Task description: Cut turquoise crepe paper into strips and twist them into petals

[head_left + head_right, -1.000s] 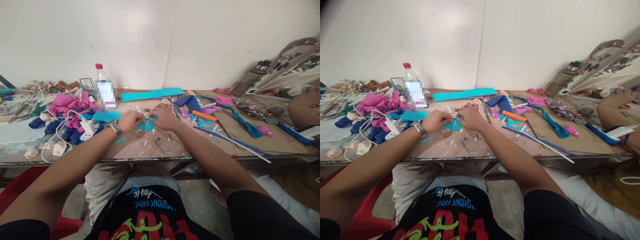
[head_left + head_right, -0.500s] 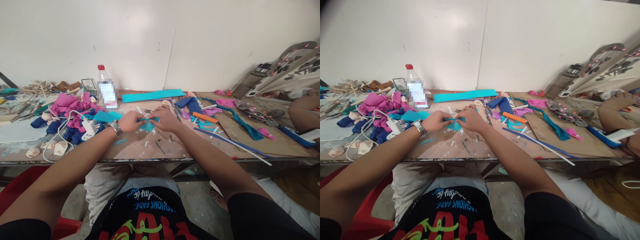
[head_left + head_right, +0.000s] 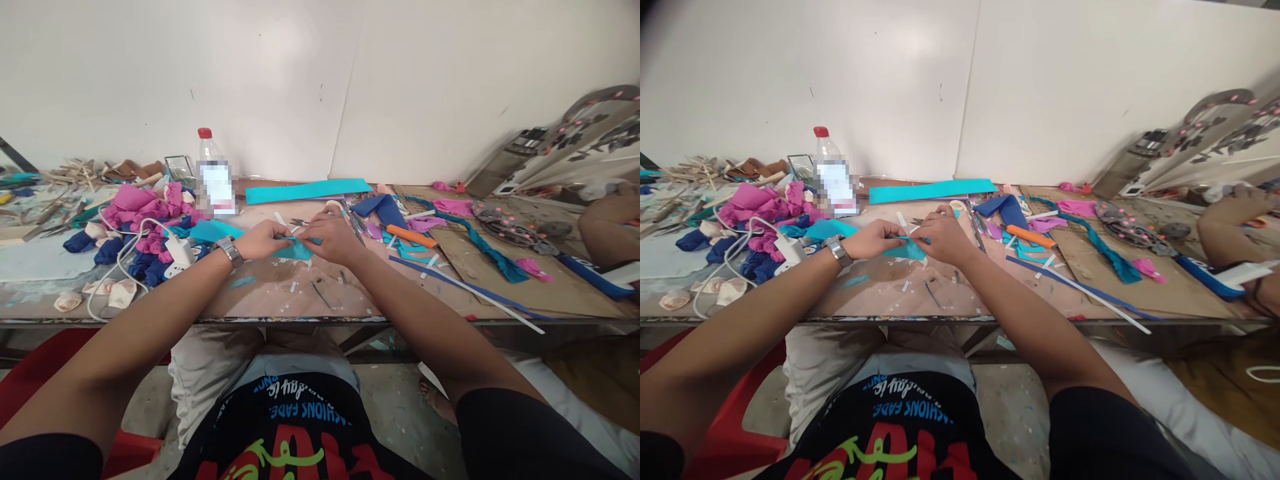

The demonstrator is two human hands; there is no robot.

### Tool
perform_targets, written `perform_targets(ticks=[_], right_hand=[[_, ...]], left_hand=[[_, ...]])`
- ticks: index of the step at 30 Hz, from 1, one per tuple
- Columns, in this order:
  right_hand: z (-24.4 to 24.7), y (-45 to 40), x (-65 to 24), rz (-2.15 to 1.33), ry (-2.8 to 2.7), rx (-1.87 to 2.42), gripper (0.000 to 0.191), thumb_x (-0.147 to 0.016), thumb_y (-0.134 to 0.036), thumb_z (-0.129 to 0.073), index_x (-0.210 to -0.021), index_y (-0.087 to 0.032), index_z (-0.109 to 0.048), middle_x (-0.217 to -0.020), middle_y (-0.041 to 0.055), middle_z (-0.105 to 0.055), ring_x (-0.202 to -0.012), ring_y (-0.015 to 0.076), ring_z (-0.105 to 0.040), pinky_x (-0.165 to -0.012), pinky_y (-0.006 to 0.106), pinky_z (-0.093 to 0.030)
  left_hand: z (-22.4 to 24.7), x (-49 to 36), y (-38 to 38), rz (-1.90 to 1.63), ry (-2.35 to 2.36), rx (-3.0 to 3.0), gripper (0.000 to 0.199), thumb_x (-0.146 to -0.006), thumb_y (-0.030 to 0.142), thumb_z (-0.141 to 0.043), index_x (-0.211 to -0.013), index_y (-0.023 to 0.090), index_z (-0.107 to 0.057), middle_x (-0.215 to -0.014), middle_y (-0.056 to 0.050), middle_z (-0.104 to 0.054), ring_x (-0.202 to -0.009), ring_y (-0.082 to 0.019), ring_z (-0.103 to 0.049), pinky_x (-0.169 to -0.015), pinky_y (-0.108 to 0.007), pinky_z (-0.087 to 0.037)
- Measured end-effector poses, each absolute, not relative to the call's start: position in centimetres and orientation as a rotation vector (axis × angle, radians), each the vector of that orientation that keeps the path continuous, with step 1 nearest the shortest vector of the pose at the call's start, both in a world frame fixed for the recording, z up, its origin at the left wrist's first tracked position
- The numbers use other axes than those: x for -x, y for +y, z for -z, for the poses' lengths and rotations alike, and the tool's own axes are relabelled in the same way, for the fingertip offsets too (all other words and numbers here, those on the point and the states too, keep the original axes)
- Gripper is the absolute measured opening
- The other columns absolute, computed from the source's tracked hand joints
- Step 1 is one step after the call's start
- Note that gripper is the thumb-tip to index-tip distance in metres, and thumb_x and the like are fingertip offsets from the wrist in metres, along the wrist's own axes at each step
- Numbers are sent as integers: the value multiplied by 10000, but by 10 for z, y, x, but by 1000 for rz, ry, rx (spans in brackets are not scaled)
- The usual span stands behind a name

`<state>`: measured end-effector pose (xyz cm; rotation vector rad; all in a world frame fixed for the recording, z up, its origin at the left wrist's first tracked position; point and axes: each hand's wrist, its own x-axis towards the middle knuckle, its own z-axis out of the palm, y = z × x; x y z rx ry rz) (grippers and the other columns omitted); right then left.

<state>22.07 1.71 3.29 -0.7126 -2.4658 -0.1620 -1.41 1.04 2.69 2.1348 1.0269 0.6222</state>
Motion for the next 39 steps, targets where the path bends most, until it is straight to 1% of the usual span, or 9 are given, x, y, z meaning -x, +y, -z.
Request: perform_targets(ticks=[5,10,15,19,26,29,32,35,39], right_hand=[[-35,15,-221,203,-2480,720,243,-985,-281,-586,-933,-247,-821,-876,53,-795,-949,237,-675,-999,463,-301],[-34,16,-221,162,-2494,742,212,-981,-338,-618,-1014,-257,-811,-934,52,-807,-961,249,-673,-1013,474,-300],[-32,18,-221,194,-2484,719,224,-992,-329,-604,-996,-244,-812,-938,64,-803,-972,248,-672,-1009,469,-302],[-32,17,-221,177,-2483,719,220,-990,-329,-607,-1027,-255,-810,-945,66,-804,-967,252,-665,-1008,475,-301],[-32,15,-219,154,-2459,763,211,-987,-316,-604,-992,-230,-797,-893,66,-793,-989,263,-649,-1009,477,-280],[-32,15,-219,138,-2441,764,200,-989,-313,-600,-965,-233,-782,-928,48,-800,-1017,265,-632,-1019,486,-254],[-31,15,-218,109,-2424,767,189,-985,-310,-598,-944,-229,-763,-986,38,-801,-1059,270,-612,-1005,485,-249],[-31,15,-218,69,-2425,786,183,-975,-316,-600,-923,-226,-750,-986,42,-796,-1070,276,-600,-990,484,-250],[-30,15,-217,13,-2421,818,167,-954,-314,-607,-907,-221,-737,-976,53,-793,-1067,277,-595,-986,479,-251]], left_hand=[[-27,12,9,-681,1022,-2137,499,-947,567,-558,-734,129,-664,-571,43,-348,-553,-89,-266,-530,-266,-189],[-26,12,9,-703,1028,-2096,474,-928,563,-593,-798,120,-701,-582,41,-388,-546,-85,-271,-523,-256,-190],[-27,11,7,-731,1034,-2101,493,-942,567,-572,-785,120,-709,-556,48,-335,-533,-85,-248,-519,-261,-177],[-27,9,7,-747,1041,-2079,478,-924,556,-593,-779,116,-708,-573,40,-383,-538,-85,-262,-519,-260,-184],[-24,10,9,-785,1064,-2125,440,-930,517,-588,-832,112,-733,-606,24,-457,-563,-93,-309,-531,-254,-216],[-23,10,9,-799,1080,-2200,415,-938,496,-581,-838,124,-734,-612,19,-494,-574,-100,-343,-549,-255,-240],[-22,10,8,-791,1082,-2275,376,-947,465,-569,-860,137,-731,-636,13,-551,-590,-110,-390,-576,-258,-276],[-23,9,5,-804,1115,-2374,345,-957,432,-551,-891,151,-741,-690,-9,-633,-625,-130,-467,-614,-268,-308],[-27,8,0,-790,1197,-2526,328,-975,390,-520,-919,174,-761,-730,-41,-696,-650,-164,-541,-636,-287,-313]])
